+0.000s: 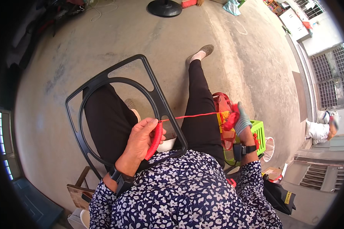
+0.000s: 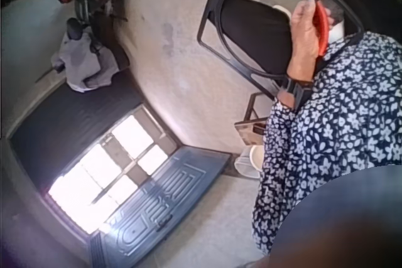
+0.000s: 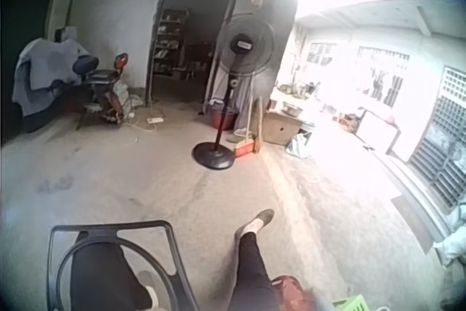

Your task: Winding red plastic rope around a circular black frame.

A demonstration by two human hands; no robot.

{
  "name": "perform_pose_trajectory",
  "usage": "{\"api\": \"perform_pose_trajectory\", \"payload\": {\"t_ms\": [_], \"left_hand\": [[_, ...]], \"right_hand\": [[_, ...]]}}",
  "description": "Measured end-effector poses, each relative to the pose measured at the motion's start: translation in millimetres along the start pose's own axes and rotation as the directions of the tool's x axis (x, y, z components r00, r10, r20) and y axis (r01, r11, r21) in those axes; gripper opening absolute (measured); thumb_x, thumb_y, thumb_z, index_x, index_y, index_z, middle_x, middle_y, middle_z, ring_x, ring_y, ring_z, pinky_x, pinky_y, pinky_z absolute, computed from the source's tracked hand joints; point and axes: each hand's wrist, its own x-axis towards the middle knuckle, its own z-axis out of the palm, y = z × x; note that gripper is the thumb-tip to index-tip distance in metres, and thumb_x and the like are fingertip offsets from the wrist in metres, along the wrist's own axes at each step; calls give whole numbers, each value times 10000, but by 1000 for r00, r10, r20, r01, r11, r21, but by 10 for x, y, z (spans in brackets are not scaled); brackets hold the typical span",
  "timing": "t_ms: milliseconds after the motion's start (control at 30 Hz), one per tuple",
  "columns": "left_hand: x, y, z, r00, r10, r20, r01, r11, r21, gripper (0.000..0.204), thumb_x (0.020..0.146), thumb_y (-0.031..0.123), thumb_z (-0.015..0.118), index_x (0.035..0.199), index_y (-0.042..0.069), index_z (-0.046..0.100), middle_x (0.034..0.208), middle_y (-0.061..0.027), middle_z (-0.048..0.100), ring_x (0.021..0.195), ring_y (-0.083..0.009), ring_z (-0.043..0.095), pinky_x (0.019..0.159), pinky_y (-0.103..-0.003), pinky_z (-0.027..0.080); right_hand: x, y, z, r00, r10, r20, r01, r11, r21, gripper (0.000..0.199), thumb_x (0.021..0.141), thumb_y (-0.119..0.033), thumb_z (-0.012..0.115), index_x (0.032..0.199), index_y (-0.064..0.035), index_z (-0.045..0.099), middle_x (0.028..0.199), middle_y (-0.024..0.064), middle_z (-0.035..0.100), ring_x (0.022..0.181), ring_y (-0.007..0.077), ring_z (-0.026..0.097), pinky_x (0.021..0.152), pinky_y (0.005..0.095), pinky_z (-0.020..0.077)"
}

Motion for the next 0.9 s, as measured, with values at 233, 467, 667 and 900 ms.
{"api": "perform_pose_trajectory", "payload": {"t_ms": [233,467,667,900], "left_hand": [[-12,-29,33,999,-18,49,14,997,77,124,935,189,551,889,75,563,772,-121,654,616,-199,646,540,-297,540],[-6,-68,22,979,-181,98,179,984,20,167,939,205,546,951,39,562,798,-135,644,652,-227,646,573,-330,542],[11,-166,3,997,-74,-13,71,986,-150,206,893,163,616,1021,6,580,850,-108,643,749,-232,645,721,-353,549],[74,-145,-10,997,59,-52,-58,998,17,106,899,135,620,867,33,617,795,-22,634,657,-92,586,597,-240,510]], "right_hand": [[-568,156,1497,624,-578,525,758,286,-586,437,754,-251,726,1091,-10,588,915,118,659,833,201,631,799,323,494],[-770,652,2076,738,311,600,-159,943,-293,263,873,-258,625,1009,-33,612,882,108,666,733,181,646,560,293,522],[-1033,479,2225,342,519,784,-618,752,-229,646,946,-570,336,1149,-3,567,967,155,648,790,242,648,722,366,555],[-914,686,1601,471,83,878,166,969,-181,632,906,-448,551,1348,-23,400,1201,101,545,1075,158,531,961,293,417]]}}
